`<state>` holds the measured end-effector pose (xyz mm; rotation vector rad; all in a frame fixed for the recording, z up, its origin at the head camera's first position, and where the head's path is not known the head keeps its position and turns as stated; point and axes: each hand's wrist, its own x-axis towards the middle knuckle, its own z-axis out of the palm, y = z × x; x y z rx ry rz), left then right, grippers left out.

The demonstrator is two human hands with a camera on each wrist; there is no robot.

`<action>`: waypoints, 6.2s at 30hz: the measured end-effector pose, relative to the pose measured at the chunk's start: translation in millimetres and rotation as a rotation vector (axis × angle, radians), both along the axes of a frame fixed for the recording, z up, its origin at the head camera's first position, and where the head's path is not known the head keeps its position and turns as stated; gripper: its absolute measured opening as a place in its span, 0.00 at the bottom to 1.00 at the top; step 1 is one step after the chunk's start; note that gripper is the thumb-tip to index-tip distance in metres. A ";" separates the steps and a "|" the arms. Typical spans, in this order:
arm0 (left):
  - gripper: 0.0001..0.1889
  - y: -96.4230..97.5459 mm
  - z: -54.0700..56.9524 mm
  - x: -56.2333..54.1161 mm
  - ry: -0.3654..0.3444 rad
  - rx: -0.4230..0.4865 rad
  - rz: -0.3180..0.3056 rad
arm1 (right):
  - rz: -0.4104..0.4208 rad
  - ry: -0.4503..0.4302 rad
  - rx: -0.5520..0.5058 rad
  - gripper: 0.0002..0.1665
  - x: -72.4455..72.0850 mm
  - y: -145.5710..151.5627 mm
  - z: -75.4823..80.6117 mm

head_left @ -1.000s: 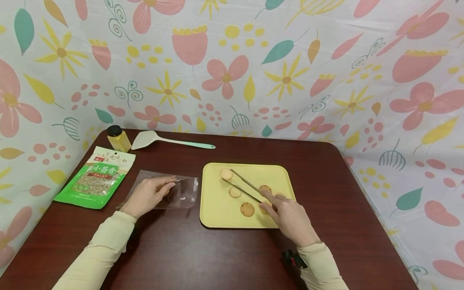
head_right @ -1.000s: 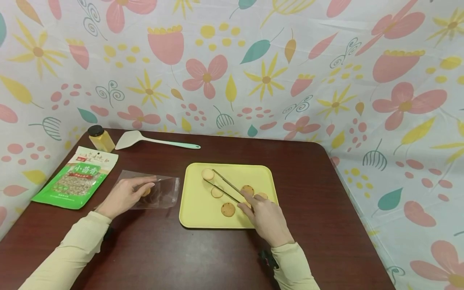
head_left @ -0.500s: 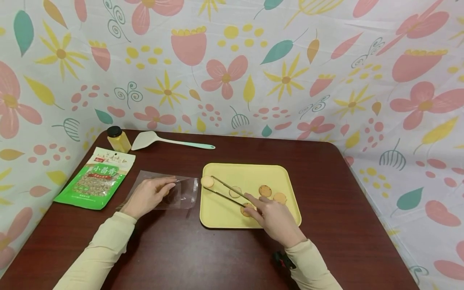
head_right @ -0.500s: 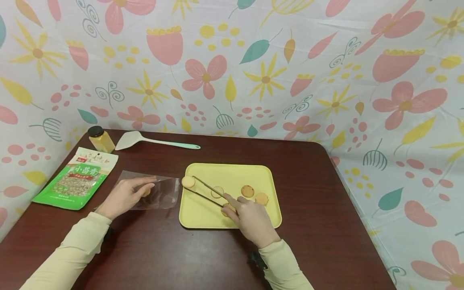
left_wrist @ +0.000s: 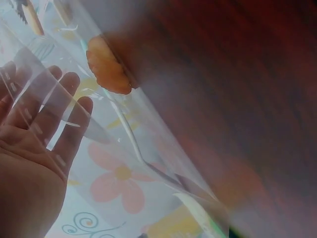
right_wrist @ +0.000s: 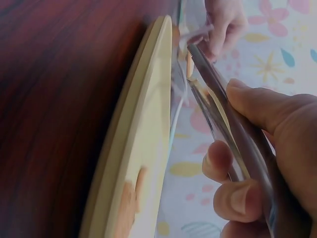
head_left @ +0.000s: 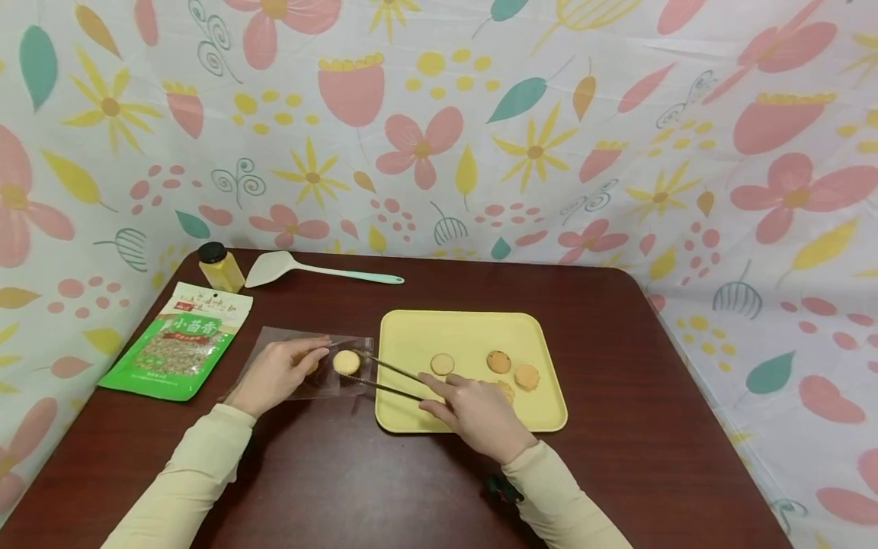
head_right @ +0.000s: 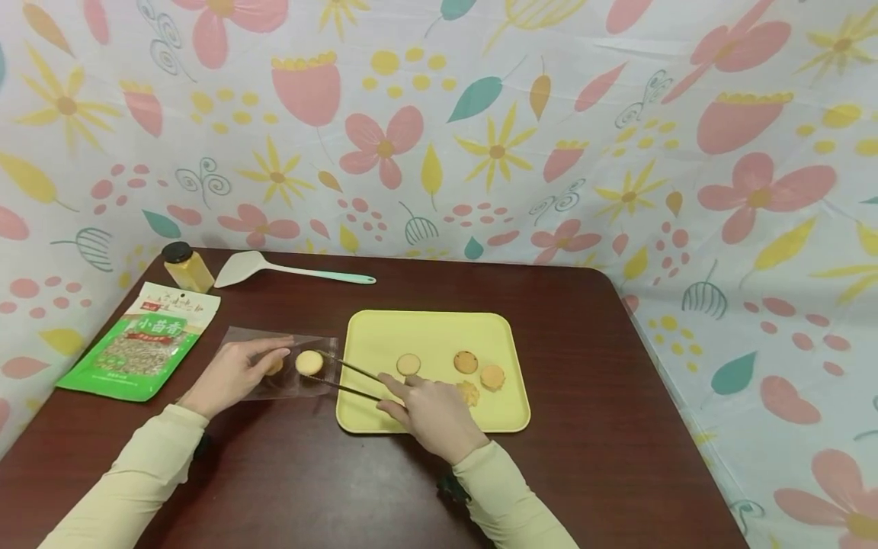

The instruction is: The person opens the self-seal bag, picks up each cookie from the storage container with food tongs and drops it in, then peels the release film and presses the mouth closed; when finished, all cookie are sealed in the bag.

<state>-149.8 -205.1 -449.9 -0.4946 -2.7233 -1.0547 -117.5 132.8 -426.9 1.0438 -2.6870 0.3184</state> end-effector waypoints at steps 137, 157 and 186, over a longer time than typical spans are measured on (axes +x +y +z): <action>0.14 -1.8 -2.2 -0.1 0.020 0.015 0.012 | -0.349 -0.212 -0.240 0.23 27.5 130.0 19.6; 0.13 -2.0 -1.3 0.2 0.017 0.008 0.029 | -0.348 -0.217 -0.253 0.23 30.5 129.9 10.9; 0.13 -2.5 0.0 0.4 0.025 0.013 0.016 | -0.405 -0.258 -0.181 0.25 28.6 125.5 6.8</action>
